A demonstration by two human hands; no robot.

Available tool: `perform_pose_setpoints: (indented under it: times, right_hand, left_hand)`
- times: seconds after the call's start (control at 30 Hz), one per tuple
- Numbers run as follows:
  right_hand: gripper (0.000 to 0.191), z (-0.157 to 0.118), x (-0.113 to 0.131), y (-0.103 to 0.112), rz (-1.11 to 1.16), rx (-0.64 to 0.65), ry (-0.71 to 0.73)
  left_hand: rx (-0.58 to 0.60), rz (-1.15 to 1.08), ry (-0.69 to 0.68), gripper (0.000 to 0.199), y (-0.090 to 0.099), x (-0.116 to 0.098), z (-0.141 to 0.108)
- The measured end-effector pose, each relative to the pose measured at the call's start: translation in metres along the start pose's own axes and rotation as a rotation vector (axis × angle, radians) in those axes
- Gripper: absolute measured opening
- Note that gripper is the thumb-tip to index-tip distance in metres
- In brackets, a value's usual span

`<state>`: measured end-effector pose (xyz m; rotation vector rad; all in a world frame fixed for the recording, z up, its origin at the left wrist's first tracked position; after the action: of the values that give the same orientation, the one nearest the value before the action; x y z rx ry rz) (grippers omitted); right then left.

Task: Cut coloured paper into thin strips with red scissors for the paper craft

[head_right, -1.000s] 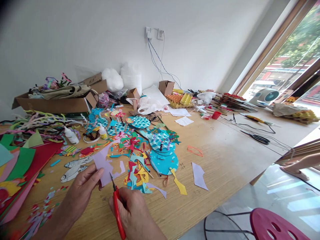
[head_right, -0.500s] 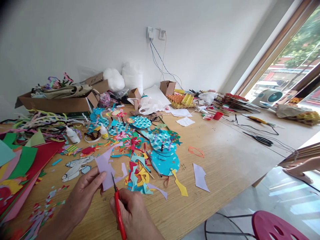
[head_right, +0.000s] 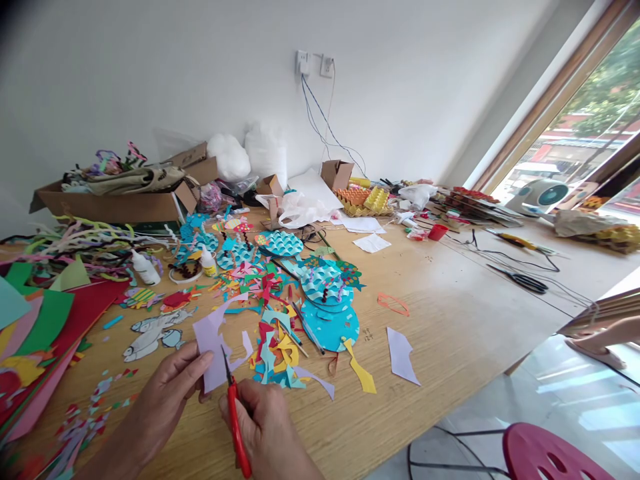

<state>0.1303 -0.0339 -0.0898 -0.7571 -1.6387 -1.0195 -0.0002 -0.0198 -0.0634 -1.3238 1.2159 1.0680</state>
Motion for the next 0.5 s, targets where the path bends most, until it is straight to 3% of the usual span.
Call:
perform_pose_setpoints:
  times: [0.27,0.5]
  right_hand:
    - [0.03,-0.001,0.014,-0.002,0.067,0.071,0.03]
    - [0.037,0.001,0.004,-0.009,0.104,0.097,-0.007]
  left_hand:
    - [0.008,-0.039,0.064,0.022,-0.006,0.001,-0.007]
    - [-0.004,-0.102,0.115,0.02,-0.006,0.004,-0.01]
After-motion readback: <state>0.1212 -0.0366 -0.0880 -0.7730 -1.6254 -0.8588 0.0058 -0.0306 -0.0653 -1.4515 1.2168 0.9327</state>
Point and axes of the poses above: each hand's wrist, its own z-axis towards the middle knuckle, its own y-axis out of the back of the hand, x = y × z, the point moved 4 cm from there along z, towards the middle knuckle, and after that the axes turned 1 degree about -z, right-handed, at the moved point
